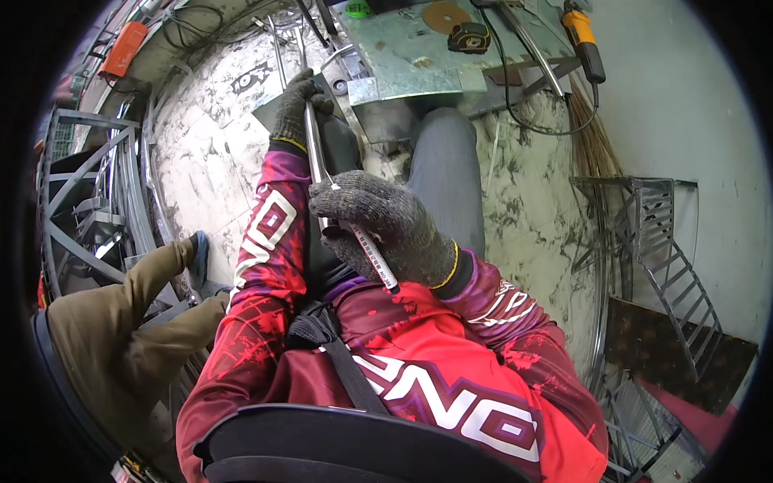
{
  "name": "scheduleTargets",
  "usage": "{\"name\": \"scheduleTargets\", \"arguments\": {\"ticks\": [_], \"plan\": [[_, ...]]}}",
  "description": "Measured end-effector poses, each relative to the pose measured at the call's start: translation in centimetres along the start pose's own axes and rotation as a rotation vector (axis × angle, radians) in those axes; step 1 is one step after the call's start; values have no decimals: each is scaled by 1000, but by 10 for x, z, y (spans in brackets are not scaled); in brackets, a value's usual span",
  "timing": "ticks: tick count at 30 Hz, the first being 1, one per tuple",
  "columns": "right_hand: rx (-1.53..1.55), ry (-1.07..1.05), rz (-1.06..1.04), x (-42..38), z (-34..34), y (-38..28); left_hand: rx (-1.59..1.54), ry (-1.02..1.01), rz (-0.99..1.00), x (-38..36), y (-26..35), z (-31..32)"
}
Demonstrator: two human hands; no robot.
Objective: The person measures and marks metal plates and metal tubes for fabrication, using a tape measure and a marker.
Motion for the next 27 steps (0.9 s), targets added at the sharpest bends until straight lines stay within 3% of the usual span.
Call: {"name": "scheduleTargets", "arguments": {"ticks": [16, 18, 20, 22, 23, 27], "plan": [[53, 34, 44, -1, -14, -16, -14, -83, -54, 10, -16, -8], [136, 36, 204, -8, -14, 0, -12, -112, -51, 13, -17, -9], [149, 81, 161, -4, -17, -8, -11, -140, -48, 19, -21, -11], [551, 167, 496, -16, -13, 9, -65, -157, -56, 19, -22, -11], [385, 121, 389, -12, -17, 5, -67, -154, -58, 19, -23, -12], [247, 74, 182, 0, -28, -6, -46, -134, -85, 21, -24, -12]]}}
Point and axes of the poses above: each hand's wrist, its own x-axis towards the middle knuckle, its own z-axis out of the palm, y = z × x, the point moved 9 cm from there along x, towards the middle knuckle, and after that the axes turned 2 degrees about z, right-handed, at the moved point
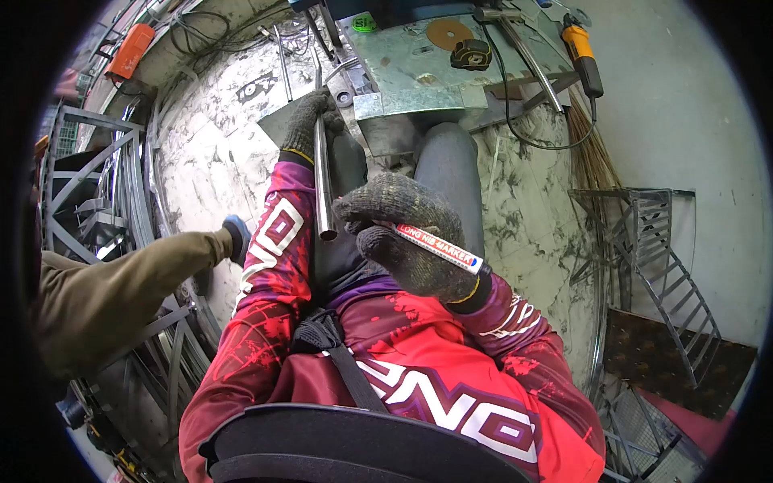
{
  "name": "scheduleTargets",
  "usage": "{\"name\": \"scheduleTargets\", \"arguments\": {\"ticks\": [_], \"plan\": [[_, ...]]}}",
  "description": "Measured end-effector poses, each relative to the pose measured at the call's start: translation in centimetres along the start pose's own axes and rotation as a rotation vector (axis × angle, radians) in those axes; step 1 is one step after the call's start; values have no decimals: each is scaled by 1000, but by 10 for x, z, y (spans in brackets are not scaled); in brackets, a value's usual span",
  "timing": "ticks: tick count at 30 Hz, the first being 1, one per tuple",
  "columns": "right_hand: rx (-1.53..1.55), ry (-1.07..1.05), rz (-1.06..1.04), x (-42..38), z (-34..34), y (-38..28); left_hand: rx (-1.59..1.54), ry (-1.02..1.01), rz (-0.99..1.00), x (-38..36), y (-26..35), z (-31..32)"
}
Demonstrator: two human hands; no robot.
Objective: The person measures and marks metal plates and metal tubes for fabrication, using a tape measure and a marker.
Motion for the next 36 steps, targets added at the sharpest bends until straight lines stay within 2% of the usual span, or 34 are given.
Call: {"name": "scheduleTargets", "arguments": {"ticks": [1, 4, 8, 11, 14, 17, 20, 23, 25, 29, 31, 36], "plan": [[0, -1, 1, -2, 2, 0, -17, -40, 2, 2, -1, 1], [399, 126, 238, -14, 2, 15, -37, -44, 1, 0, -2, 2], [376, 241, 240, -23, 0, 27, -35, -10, -1, -8, 1, 8], [132, 155, 72, -18, 1, 14, 33, 26, 0, -11, 3, 9], [158, 56, 124, -16, 5, 13, 42, 24, 5, -10, 3, 8], [-24, 32, 128, -11, 6, 7, 35, -7, 8, -10, 3, 10], [72, 46, 124, -8, 10, 10, 76, 48, -4, -13, 3, 11], [118, 65, 30, 2, 9, 10, 70, 23, -5, -12, 2, 10], [45, 19, -148, 8, 12, -4, 67, 24, 4, -13, 3, 11], [96, 3, -92, 9, 13, 0, 85, 52, -9, -13, 3, 12], [78, -52, 17, 10, 15, 4, 100, 52, -10, -14, 3, 13], [200, -59, 50, 12, 20, 10, 97, 47, 6, -18, 4, 14]]}}
Point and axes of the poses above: each hand's wrist, its own x-axis towards the middle knuckle, its own z-axis out of the palm, y = z × x, the point moved 9 cm from there along x, towards the middle knuckle, and after that the axes turned 2 degrees about z, right-handed, at the moved point
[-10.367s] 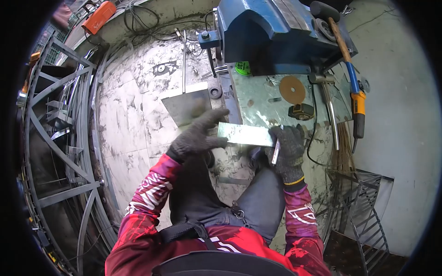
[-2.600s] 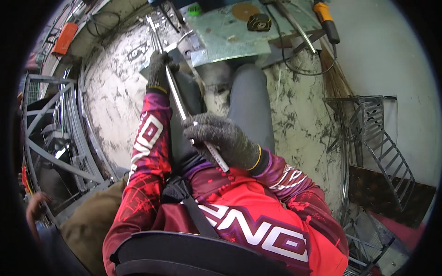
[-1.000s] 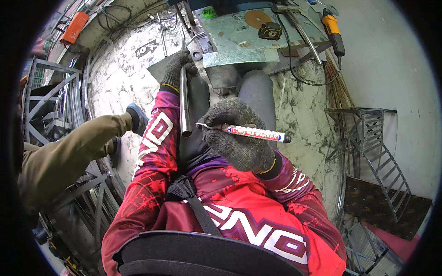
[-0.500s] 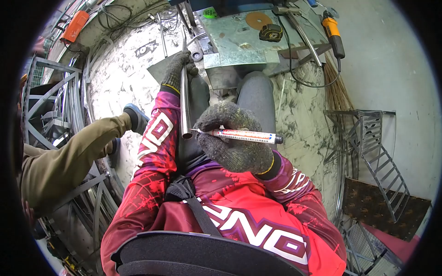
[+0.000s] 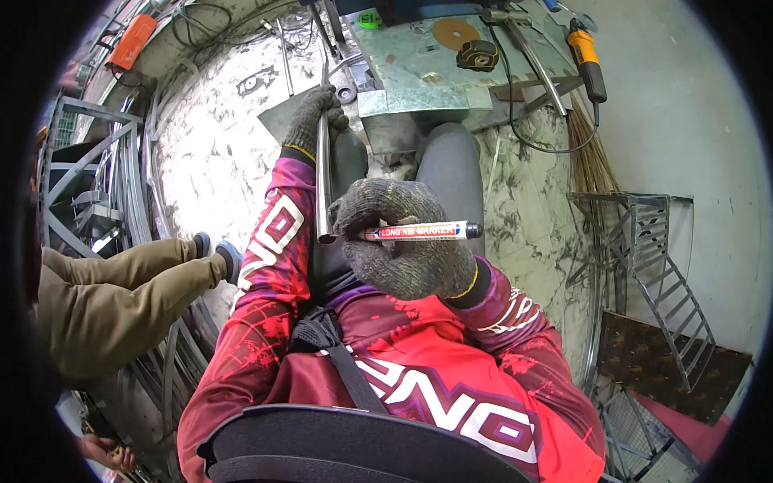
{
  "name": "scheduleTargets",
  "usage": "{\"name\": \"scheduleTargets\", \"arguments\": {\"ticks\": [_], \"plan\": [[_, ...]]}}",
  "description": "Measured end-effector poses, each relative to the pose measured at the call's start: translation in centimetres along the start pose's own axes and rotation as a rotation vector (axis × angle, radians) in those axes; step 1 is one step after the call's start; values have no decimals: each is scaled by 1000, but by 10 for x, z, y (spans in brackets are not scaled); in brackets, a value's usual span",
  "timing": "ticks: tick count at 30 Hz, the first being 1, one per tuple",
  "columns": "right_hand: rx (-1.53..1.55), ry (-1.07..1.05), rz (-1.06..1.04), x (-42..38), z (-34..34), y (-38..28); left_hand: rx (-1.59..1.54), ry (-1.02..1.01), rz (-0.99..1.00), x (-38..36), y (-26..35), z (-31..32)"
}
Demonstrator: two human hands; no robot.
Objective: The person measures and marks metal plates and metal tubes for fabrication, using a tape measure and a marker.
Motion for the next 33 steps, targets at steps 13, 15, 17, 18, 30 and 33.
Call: {"name": "scheduleTargets", "arguments": {"ticks": [13, 15, 17, 18, 30, 33], "plan": [[-158, 1, 65, 0, 0, 5, -42, -17, 4, 2, -2, -2], [-247, -5, 7, -7, 1, 7, -74, -44, -14, 3, -2, 1], [-288, -3, -101, -10, 3, -2, -62, -29, -15, -2, 1, 6], [-307, 2, -162, -9, 4, -9, -45, -9, -23, -4, 0, 6], [-345, 217, -504, 6, 11, -22, -18, 135, -193, 1, -13, -1], [-394, 260, -542, 12, 14, -29, -41, 129, -245, 13, -23, -8]]}}
Point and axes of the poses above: each hand's wrist, its own x-axis towards the middle knuckle, its own z-axis out of the palm, y = z × x, the point moved 9 cm from there along x, towards the middle knuckle, and after that the axes turned 2 degrees about z, right-handed, at the moved point
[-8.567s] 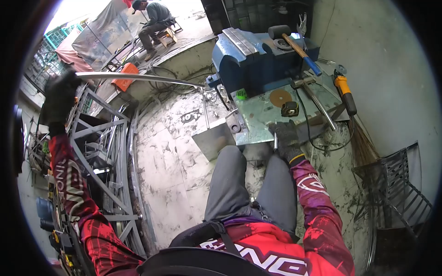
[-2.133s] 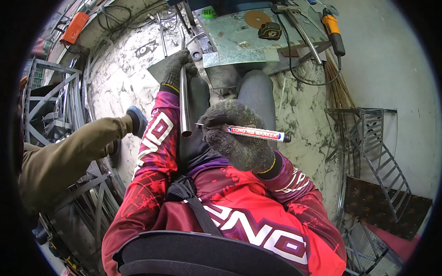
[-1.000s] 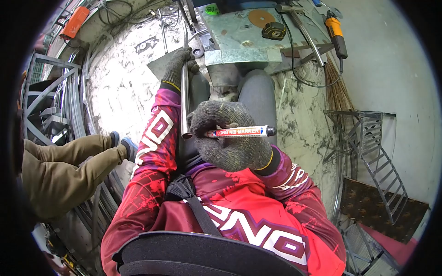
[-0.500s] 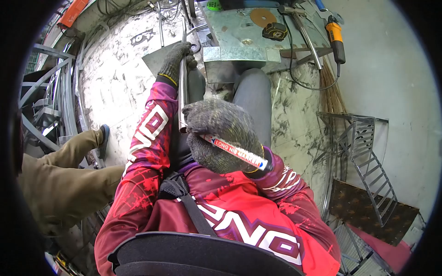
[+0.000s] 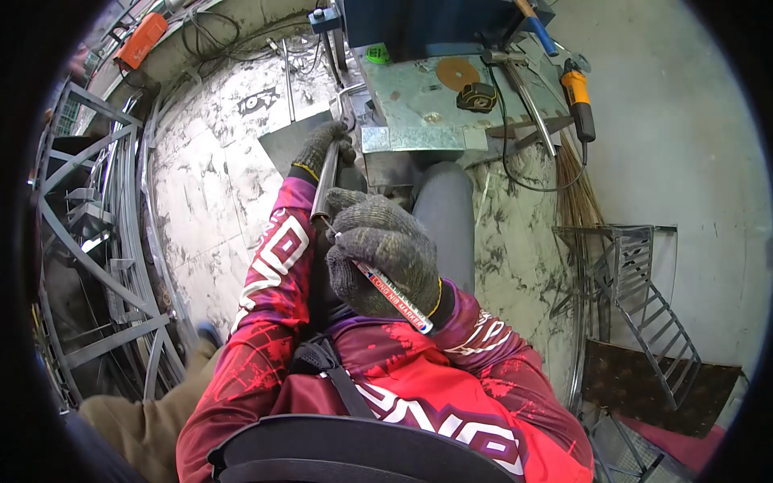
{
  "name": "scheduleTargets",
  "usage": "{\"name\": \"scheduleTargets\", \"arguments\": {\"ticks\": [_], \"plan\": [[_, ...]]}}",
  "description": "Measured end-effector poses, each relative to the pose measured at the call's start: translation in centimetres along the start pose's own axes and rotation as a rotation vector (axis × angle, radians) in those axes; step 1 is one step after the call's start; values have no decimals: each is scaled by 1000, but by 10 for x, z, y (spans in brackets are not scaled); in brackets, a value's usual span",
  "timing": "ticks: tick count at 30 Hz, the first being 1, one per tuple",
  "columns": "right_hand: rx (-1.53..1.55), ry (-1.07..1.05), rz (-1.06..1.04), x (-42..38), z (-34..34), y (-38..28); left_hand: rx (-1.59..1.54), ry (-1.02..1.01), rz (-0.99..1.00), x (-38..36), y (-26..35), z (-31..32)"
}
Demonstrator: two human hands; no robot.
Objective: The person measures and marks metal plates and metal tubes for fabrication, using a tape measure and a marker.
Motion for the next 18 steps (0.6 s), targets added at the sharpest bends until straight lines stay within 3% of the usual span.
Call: {"name": "scheduleTargets", "arguments": {"ticks": [10, 12, 16, 18], "plan": [[-69, 2, -32, 9, 3, -1, 234, 43, 41, -7, 4, 5], [-24, 64, -19, 8, 1, 0, 177, 68, 18, -7, -3, 1], [-86, -57, -68, 5, 2, -5, 159, 69, 33, -3, -6, -2], [-45, -13, -46, 2, 1, -3, 181, 81, 26, -5, -9, 2]]}}
Point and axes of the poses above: each hand's wrist, its own x-axis towards the middle knuckle, its own z-axis out of the palm, y = z × x, the point moved 9 cm from there along x, towards the middle knuckle, and after that the axes turned 2 degrees about z, right-handed, at the moved point
